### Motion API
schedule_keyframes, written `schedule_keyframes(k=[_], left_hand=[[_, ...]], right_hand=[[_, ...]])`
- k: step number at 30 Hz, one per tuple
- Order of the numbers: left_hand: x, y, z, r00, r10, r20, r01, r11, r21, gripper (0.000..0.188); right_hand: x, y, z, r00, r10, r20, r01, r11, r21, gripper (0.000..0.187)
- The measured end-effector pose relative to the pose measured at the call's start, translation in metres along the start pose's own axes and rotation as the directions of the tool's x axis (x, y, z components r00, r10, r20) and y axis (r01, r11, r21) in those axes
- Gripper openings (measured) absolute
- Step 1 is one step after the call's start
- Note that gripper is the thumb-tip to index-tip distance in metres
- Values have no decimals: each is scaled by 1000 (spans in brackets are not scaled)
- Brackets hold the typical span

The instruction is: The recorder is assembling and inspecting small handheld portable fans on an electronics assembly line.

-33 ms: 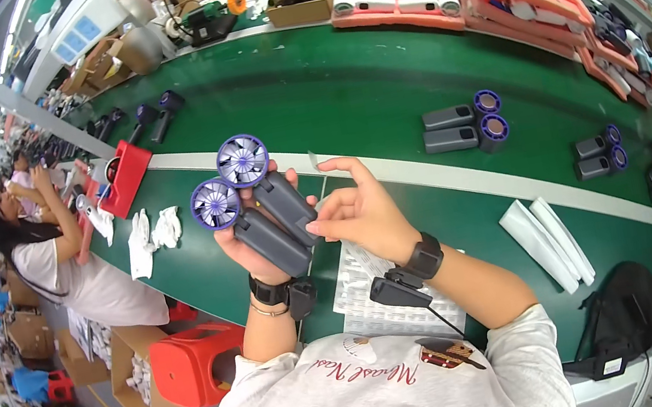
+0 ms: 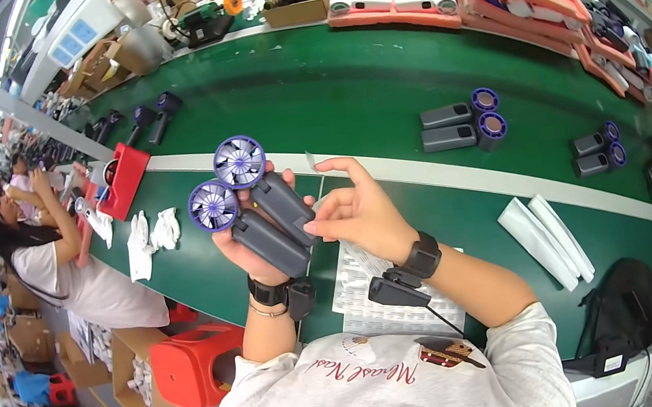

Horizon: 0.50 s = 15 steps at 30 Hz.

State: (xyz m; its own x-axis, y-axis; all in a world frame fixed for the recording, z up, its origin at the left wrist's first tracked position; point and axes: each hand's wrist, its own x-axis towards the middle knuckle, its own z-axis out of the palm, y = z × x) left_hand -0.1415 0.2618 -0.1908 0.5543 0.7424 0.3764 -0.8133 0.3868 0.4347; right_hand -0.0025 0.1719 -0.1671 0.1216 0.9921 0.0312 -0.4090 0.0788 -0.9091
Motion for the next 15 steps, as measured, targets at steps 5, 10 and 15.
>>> schedule_keyframes(k=[5,10,15], left_hand=[[-5,0,3,1000,15,-27,-14,999,36,54],[-4,0,0,1000,30,-11,-29,999,43,50],[-3,1,4,999,29,-25,-29,999,20,47]], right_hand=[[-3,-2,2,999,31,-9,-31,999,19,69],[-2,3,4,999,-12,-39,10,999,-47,69],[3,14,-2,995,-95,-41,90,988,-122,71]])
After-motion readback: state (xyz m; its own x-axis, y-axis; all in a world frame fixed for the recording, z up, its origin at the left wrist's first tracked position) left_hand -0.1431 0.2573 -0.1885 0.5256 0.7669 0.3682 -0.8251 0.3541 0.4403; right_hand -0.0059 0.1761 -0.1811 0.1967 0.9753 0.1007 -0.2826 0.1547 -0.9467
